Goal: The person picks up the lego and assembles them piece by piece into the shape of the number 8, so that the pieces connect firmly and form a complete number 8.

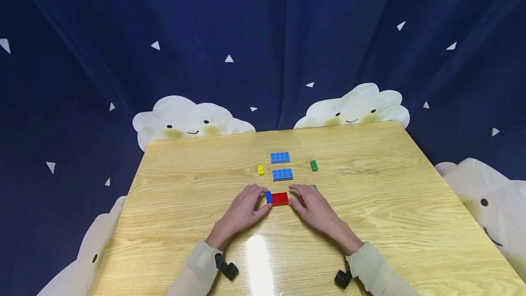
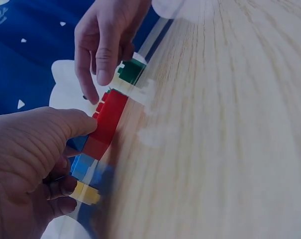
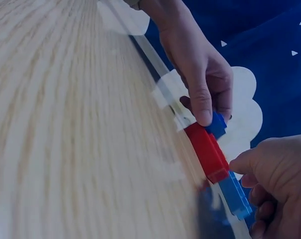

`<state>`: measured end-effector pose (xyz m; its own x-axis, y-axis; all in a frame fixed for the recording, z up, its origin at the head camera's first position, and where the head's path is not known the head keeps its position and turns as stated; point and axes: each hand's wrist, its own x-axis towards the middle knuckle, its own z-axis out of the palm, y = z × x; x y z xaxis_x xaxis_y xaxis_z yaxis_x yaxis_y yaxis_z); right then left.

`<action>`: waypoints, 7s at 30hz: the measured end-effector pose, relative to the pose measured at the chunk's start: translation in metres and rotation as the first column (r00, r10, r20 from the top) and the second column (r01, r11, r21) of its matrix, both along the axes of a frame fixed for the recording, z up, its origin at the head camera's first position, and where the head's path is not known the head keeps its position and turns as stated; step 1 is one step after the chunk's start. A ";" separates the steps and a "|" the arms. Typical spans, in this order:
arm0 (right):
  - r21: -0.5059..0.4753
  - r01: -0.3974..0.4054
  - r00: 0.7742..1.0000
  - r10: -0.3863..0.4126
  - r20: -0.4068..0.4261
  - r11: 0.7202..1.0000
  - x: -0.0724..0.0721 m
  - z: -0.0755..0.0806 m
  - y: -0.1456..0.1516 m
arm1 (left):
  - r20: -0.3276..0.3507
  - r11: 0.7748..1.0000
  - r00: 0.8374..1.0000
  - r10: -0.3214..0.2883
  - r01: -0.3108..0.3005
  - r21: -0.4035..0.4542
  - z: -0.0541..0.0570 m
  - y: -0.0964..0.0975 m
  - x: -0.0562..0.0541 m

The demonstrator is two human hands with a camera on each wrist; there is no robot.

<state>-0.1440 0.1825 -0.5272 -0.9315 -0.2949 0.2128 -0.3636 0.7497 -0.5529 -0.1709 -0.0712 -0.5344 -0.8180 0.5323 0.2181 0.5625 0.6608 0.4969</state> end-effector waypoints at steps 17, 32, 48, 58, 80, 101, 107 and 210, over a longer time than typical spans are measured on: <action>0.063 0.044 0.998 -0.046 0.032 0.997 -0.004 0.009 0.040 | 0.031 1.000 0.999 -0.006 0.005 0.014 -0.003 0.000 0.000; 0.075 0.020 0.998 -0.025 0.065 0.997 -0.007 0.004 0.063 | 0.030 1.000 0.999 -0.013 0.012 0.014 -0.001 0.000 -0.001; 0.091 0.016 0.999 -0.021 0.046 0.996 -0.008 -0.001 0.053 | 0.030 1.000 0.999 -0.015 0.015 0.010 -0.002 -0.001 -0.002; 0.072 -0.008 0.999 0.005 0.047 0.997 -0.011 0.000 0.043 | 0.028 1.000 0.999 -0.015 0.015 -0.001 -0.003 -0.001 -0.002; 0.025 -0.093 0.994 0.092 0.060 0.995 -0.009 0.011 0.006 | 0.058 1.000 0.998 -0.002 0.003 -0.017 -0.001 -0.002 -0.002; 0.095 -0.111 0.994 0.109 0.032 0.989 -0.010 0.011 -0.007 | 0.048 1.000 0.999 -0.013 0.014 -0.013 -0.001 -0.001 -0.002; 0.167 -0.108 0.994 0.109 0.001 0.980 -0.010 0.013 -0.011 | 0.037 1.000 0.999 -0.018 0.018 -0.009 -0.001 -0.002 -0.003; -0.070 -0.065 0.994 0.071 0.081 0.995 -0.013 -0.016 0.009 | 0.090 0.997 0.996 -0.008 0.002 0.071 -0.004 0.032 -0.069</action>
